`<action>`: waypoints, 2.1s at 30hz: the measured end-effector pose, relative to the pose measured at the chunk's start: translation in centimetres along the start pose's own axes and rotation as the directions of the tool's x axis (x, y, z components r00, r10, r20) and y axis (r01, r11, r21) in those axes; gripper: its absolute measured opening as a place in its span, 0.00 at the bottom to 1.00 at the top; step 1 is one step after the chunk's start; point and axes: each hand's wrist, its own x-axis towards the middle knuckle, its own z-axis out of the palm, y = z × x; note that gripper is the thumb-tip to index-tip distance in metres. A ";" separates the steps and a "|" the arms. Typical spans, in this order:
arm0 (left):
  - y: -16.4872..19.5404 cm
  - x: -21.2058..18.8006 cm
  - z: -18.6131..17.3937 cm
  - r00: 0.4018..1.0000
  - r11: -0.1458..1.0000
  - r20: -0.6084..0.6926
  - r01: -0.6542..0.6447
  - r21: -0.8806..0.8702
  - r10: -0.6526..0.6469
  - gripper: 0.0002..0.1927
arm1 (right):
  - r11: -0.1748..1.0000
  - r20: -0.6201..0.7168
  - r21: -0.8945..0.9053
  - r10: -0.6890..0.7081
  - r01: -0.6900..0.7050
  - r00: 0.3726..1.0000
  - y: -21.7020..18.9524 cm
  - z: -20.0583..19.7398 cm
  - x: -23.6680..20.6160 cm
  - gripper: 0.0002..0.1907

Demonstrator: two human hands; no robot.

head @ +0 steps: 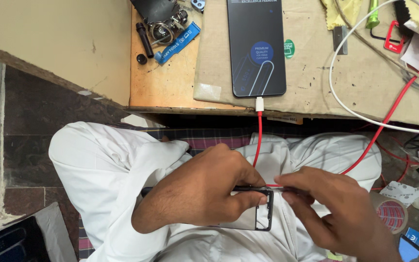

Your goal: The person pries open the back cover of a smartphone, working a thin pry tool around the edges while holding the phone, then removes the back cover and sets it aside to expose the internal components. They handle the phone frame, back cover, and pry tool throughout.

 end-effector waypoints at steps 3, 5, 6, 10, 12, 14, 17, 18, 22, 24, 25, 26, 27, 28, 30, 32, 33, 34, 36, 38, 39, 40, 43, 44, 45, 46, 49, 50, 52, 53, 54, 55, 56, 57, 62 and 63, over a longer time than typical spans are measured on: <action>-0.1 0.0 0.0 1.000 1.000 0.031 -0.005 0.021 0.004 0.11 | 0.992 0.066 0.122 0.024 -0.032 0.998 0.1 -0.4 0.2 0.12; -0.2 0.0 0.0 0.999 1.000 0.041 -0.020 0.016 0.019 0.12 | 0.979 0.012 0.145 -0.149 0.146 0.989 0.0 -0.7 0.7 0.13; -0.3 0.0 0.0 0.999 1.000 0.046 -0.027 0.006 0.026 0.12 | 0.968 -0.012 0.110 -0.226 0.226 0.974 -0.1 -0.9 1.1 0.13; -0.7 0.2 0.1 0.997 0.999 0.074 -0.018 0.043 0.015 0.12 | 0.919 -0.032 -0.046 -0.393 0.391 0.919 -0.4 -1.4 2.2 0.15; -0.9 0.2 0.0 0.995 0.997 0.064 -0.073 0.035 0.071 0.12 | 0.932 -0.001 -0.019 -0.361 0.361 0.933 -0.4 -1.3 2.4 0.15; -1.1 0.3 0.0 0.993 0.996 0.081 -0.084 0.034 0.081 0.13 | 0.956 0.049 0.109 -0.279 0.273 0.959 -0.4 -1.1 2.2 0.14; -1.1 0.2 -0.1 0.992 0.998 0.115 -0.051 0.046 0.046 0.13 | 0.981 0.142 0.195 -0.050 0.021 0.989 -0.3 -0.4 1.7 0.10; -1.0 0.1 -0.2 0.993 0.997 0.110 -0.056 0.048 0.051 0.13 | 0.977 0.102 0.191 -0.120 0.099 0.987 -0.3 -0.3 1.7 0.10; -0.7 -0.1 -0.5 0.990 0.996 0.123 -0.071 0.045 0.065 0.12 | 0.925 -0.013 0.084 -0.371 0.371 0.928 0.1 -0.3 2.1 0.12; -0.6 0.0 -0.5 0.993 0.997 0.117 -0.009 0.078 0.000 0.11 | 0.923 0.008 0.064 -0.380 0.378 0.925 0.0 -0.5 2.1 0.12; -0.6 0.1 -0.5 0.993 0.995 0.113 0.022 0.094 -0.033 0.11 | 0.940 0.046 0.091 -0.334 0.329 0.941 -0.2 -0.7 1.9 0.11; -0.6 0.2 -0.5 0.996 0.994 0.077 0.039 0.101 -0.047 0.11 | 0.954 0.085 0.114 -0.288 0.277 0.954 -0.3 -0.9 1.8 0.10; -0.6 0.3 -0.5 0.997 0.993 0.041 0.056 0.108 -0.061 0.11 | 0.963 0.095 0.123 -0.251 0.238 0.963 -0.5 -0.9 1.7 0.12; -0.6 0.4 -0.4 0.997 0.991 0.004 0.074 0.115 -0.075 0.11 | 0.971 0.105 0.132 -0.214 0.199 0.971 -0.5 -1.0 1.6 0.13; -0.8 0.3 -0.4 0.998 0.994 0.011 0.053 0.096 -0.055 0.11 | 0.973 0.095 0.145 -0.195 0.181 0.976 -0.6 -1.0 1.5 0.13; -1.0 0.3 -0.5 1.000 0.997 0.011 0.012 0.078 -0.013 0.11 | 0.962 0.054 0.145 -0.241 0.231 0.969 -0.4 -0.9 1.5 0.10; -1.2 0.3 -0.5 1.000 0.997 0.007 -0.014 0.070 0.014 0.11 | 0.978 0.064 0.158 -0.151 0.139 0.986 -0.5 -0.8 1.2 0.09; -1.3 0.2 -0.6 0.999 0.997 0.003 -0.042 0.063 0.042 0.11 | 0.984 0.074 0.169 -0.061 0.048 0.995 -0.5 -0.7 1.0 0.09; -1.5 0.2 -0.5 0.998 0.997 -0.021 -0.062 0.040 0.062 0.11 | 0.983 0.014 0.168 0.068 -0.069 0.998 -0.7 -0.1 0.4 0.11; -1.7 0.1 -0.3 0.996 0.998 -0.063 -0.059 -0.012 0.058 0.11 | 0.981 -0.122 0.153 0.141 -0.122 0.982 -0.9 0.7 -0.1 0.13; -1.7 0.1 -0.2 0.994 0.998 -0.095 -0.051 -0.047 0.047 0.11 | 0.970 -0.147 0.209 0.157 -0.124 0.977 -1.0 1.0 -0.4 0.11; -1.8 0.1 -0.1 0.991 0.996 -0.130 -0.047 -0.079 0.037 0.11 | 0.957 -0.174 0.263 0.169 -0.120 0.970 -1.1 1.4 -0.6 0.09; -2.0 0.3 0.0 0.972 0.975 -0.195 -0.160 -0.151 0.130 0.11 | 0.828 -0.182 0.547 0.262 -0.124 0.948 -0.9 2.1 -0.6 0.07; -2.1 0.3 0.0 0.978 0.978 -0.187 -0.128 -0.163 0.097 0.11 | 0.748 -0.161 0.651 0.303 -0.130 0.939 -0.9 2.2 -0.6 0.07; -2.2 0.3 0.1 0.982 0.980 -0.177 -0.096 -0.173 0.065 0.12 | 0.750 -0.170 0.644 0.337 -0.154 0.926 -0.8 2.3 -0.6 0.08; -2.3 0.4 0.1 0.985 0.982 -0.167 -0.068 -0.179 0.038 0.12 | 0.752 -0.185 0.635 0.369 -0.176 0.911 -0.6 2.4 -0.6 0.08; -2.4 0.5 0.5 0.983 0.939 -0.148 0.053 -0.339 -0.109 0.11 | 0.796 -0.250 0.574 0.395 -0.193 0.884 0.1 2.5 -0.9 0.09; -2.5 0.5 0.7 0.982 0.921 -0.149 0.049 -0.386 -0.114 0.10 | 0.814 -0.271 0.548 0.391 -0.193 0.880 0.4 2.5 -1.0 0.08; -2.6 0.5 1.1 0.979 0.877 -0.154 0.045 -0.479 -0.134 0.10 | 0.793 -0.314 0.554 0.480 -0.252 0.820 1.0 2.7 -1.5 0.08; -2.7 0.5 1.2 0.978 0.846 -0.175 -0.001 -0.533 -0.110 0.09 | 0.779 -0.329 0.560 0.523 -0.283 0.786 1.3 2.8 -1.8 0.09; -2.7 0.6 1.4 0.976 0.810 -0.199 -0.045 -0.585 -0.090 0.08 | 0.771 -0.347 0.595 0.500 -0.226 0.793 1.6 2.7 -2.1 0.11; -2.8 0.7 1.5 0.972 0.769 -0.224 -0.090 -0.633 -0.070 0.07 | 0.760 -0.366 0.628 0.478 -0.167 0.799 1.9 2.6 -2.4 0.13; -2.9 0.8 1.6 0.959 0.750 -0.267 -0.111 -0.653 -0.091 0.07 | 0.746 -0.386 0.657 0.457 -0.109 0.801 2.1 2.6 -2.6 0.14; -3.0 0.9 1.6 0.945 0.730 -0.308 -0.134 -0.670 -0.110 0.07 | 0.773 -0.409 0.632 0.394 -0.056 0.823 2.3 2.4 -2.8 0.15; -3.5 1.3 1.3 0.874 0.634 -0.479 -0.326 -0.701 -0.081 0.07 | 0.783 -0.365 0.613 0.403 -0.109 0.839 2.1 2.1 -2.9 0.19; -3.5 1.2 1.3 0.870 0.633 -0.485 -0.331 -0.700 -0.082 0.07 | 0.761 -0.336 0.630 0.446 -0.154 0.830 1.9 2.2 -2.7 0.17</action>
